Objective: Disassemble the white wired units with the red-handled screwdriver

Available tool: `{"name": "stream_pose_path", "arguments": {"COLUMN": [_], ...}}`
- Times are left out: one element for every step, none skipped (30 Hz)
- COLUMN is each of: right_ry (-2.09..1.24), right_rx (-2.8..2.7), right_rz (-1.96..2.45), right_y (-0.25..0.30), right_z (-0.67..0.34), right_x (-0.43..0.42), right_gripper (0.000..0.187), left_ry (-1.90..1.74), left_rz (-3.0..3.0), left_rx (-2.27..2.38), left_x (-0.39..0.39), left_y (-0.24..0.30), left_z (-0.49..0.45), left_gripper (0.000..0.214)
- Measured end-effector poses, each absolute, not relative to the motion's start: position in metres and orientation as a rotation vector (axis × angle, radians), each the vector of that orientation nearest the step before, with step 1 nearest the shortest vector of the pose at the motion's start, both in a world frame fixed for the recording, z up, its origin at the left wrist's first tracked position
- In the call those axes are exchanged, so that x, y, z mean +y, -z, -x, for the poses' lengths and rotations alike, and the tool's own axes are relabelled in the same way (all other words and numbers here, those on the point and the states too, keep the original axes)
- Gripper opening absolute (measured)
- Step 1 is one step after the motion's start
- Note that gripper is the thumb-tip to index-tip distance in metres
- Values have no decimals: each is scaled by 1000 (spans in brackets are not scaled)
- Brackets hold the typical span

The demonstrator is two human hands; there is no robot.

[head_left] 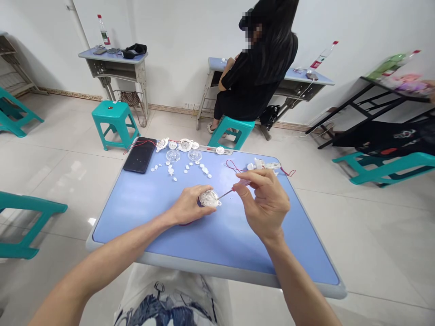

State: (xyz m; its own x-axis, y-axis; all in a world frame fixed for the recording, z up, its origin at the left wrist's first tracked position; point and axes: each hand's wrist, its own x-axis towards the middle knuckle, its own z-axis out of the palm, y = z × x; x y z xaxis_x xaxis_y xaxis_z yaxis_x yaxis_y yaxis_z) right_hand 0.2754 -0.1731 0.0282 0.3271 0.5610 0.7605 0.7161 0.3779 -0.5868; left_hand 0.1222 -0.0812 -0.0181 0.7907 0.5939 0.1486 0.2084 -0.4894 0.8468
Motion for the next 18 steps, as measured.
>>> {"name": "stream_pose_path", "arguments": {"right_ry": [125,99,78,62,50,42,37,35,34,30,23,20,26,41,66,97,125,147], "right_rx": [-1330,-1323,-1319,-1319,-1324,-1331,-1337,-1340,-1340,-1339,-1339,-1340,-1340,-1338,-1334,-1329,-1324,-1319], "right_rz": [1274,1262,1253,1249,1248,1248,1248,1245,1241,1237,1233,1231,1230,1232,1237,1244,1253,1262], "right_y": [-28,-28,-29,-29,-29,-30,-30,-31,-31,-31,-31,-31,-31,-30,-29,-28,-27,-27], "right_z": [-275,-275,-275,-275,-274,-274,-273,-273,-273,-273,-273,-273,-273,-274,-275,-275,-276,-277], "right_x": [-174,-174,-175,-175,-176,-176,-177,-177,-177,-177,-177,-177,-176,-175,-175,-174,-173,-173], "right_gripper": [23,25,27,29,29,30,30,29,29,29,29,29,28,27,24,21,19,17], "left_ry": [-537,-539,-540,-539,-541,-543,-545,-545,-548,-550,-550,-548,-547,-546,-546,-545,-546,-547], "left_rz": [-2070,-2070,-2069,-2069,-2068,-2067,-2068,-2069,-2069,-2069,-2070,-2071,-2071,-2070,-2069,-2067,-2066,-2064], "left_rx": [594,595,597,598,600,601,599,596,594,592,591,590,591,592,594,595,597,599], "left_x": [-81,-81,-81,-81,-81,-81,-81,-81,-80,-81,-81,-81,-81,-81,-81,-81,-82,-82], "left_y": [18,18,19,19,19,20,20,20,20,20,19,19,18,17,16,16,15,15], "left_z": [-122,-122,-122,-122,-122,-122,-123,-123,-122,-122,-122,-122,-122,-122,-122,-122,-122,-122], "left_gripper": [55,55,56,56,55,55,55,56,55,55,55,54,54,54,53,53,53,53]}}
